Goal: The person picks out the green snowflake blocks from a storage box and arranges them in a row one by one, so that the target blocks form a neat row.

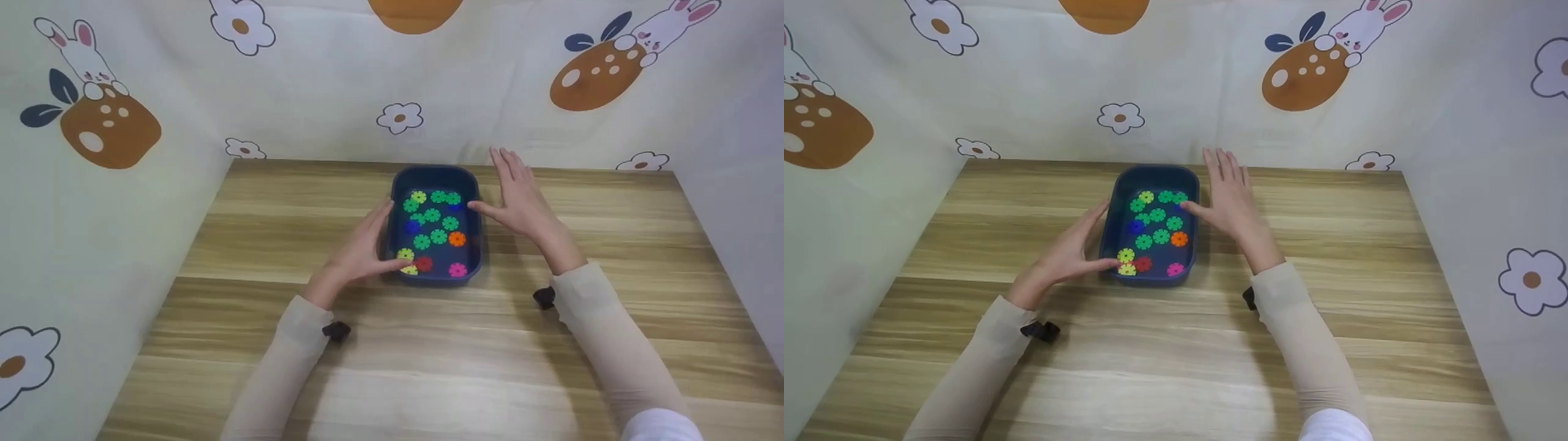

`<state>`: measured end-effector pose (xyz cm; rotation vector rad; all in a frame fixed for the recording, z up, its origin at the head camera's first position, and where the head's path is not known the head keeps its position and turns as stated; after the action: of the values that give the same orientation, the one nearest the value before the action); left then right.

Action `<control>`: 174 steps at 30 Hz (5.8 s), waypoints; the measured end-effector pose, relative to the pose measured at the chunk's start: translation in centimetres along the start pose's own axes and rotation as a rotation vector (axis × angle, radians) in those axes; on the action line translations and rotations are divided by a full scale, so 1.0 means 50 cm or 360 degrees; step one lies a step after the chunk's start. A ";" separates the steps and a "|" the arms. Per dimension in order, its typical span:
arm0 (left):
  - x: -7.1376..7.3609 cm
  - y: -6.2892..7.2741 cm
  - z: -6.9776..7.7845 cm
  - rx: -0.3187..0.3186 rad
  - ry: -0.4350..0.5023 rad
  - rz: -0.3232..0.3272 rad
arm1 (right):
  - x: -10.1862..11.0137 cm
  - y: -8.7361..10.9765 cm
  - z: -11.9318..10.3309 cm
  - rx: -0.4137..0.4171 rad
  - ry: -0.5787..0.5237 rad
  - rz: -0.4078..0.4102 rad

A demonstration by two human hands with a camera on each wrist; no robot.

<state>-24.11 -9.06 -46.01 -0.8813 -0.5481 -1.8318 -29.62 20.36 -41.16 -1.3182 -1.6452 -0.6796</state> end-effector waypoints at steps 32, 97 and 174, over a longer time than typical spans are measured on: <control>-0.017 0.031 -0.027 -0.0044 0.0141 -0.0026 | -0.073 -0.018 -0.095 0.0051 -0.0309 -0.0151; -0.020 0.031 -0.027 -0.0082 0.0117 -0.0037 | -0.233 -0.071 -0.136 0.0135 -0.0513 -0.0610; -0.020 0.032 -0.020 -0.0068 0.0058 -0.0056 | -0.211 -0.046 -0.153 0.0254 -0.0851 -0.0607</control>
<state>-22.73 -9.82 -47.46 -0.8700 -0.5061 -1.8936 -29.16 8.40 -46.81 -1.1375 -2.3708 -0.4135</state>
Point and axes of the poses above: each hand's wrist, its own y-axis away from the middle knuckle, its own x-axis out of the back of the hand, z = x × y, the point moved 4 cm from there along -y, towards the middle knuckle, and after that the axes turned 1 degree about -x, right-handed, at the moved point
